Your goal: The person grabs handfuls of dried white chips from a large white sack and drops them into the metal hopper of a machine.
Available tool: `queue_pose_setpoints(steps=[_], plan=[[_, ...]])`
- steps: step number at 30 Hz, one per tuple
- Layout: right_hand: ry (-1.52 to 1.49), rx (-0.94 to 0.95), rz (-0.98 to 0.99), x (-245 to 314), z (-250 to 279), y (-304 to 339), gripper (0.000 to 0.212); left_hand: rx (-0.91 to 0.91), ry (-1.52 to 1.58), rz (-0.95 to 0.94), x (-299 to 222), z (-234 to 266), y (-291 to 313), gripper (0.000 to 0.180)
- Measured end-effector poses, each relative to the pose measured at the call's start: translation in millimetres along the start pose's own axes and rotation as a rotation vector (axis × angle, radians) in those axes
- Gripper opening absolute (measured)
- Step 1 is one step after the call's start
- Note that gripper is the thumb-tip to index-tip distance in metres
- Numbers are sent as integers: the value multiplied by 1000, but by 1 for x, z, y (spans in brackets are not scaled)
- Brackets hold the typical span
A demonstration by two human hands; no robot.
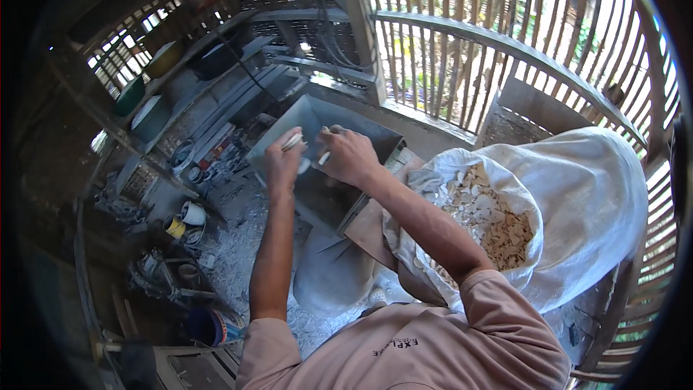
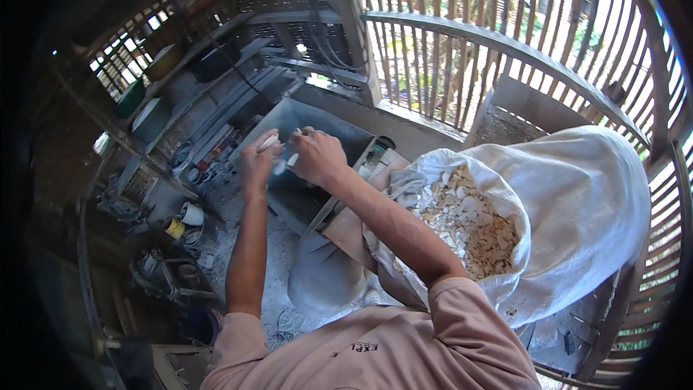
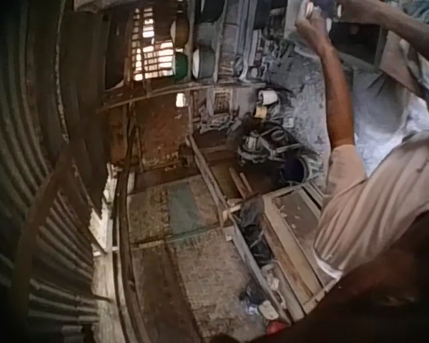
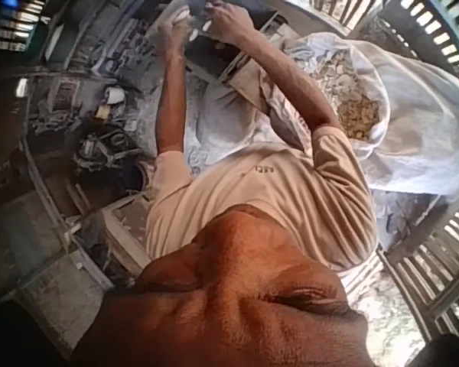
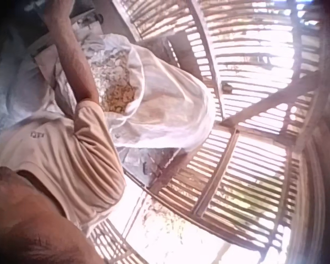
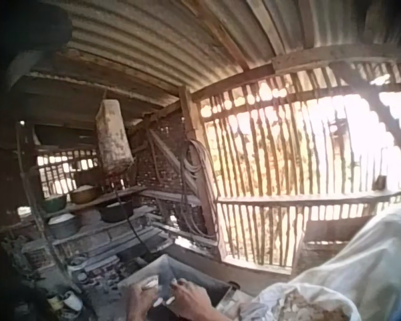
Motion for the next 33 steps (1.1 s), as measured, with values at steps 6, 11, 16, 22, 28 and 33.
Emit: queue_pose_setpoints(steps=[6,11,16,22,28,33], plan=[[190,169,-22,6,11,4,64,20,-295,-41,-5,-3,6,41],[184,158,54,-2,43,12,65,62,-388,-118,-1,-3,-1,36],[-298,-249,-183,-53,125,91,46,-56,-448,-492,-43,9,16,24],[-51,-241,-917,-185,113,304,33,-383,-35,-663,-136,-19,149,28],[487,-111,-940,-275,120,313,36,633,58,-347,-34,-190,251,60],[648,-30,-506,-317,123,250,42,730,-479,-360,72,-245,295,113]])
Point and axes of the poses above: each hand's wrist, its own y-axis away from the middle knuckle, its own z-axis out of the back of the hand, x = y × z, the point moved 6 cm from there along -y, towards the middle knuckle, and after that the axes turned 1 degree about y, right-handed, at the moved point
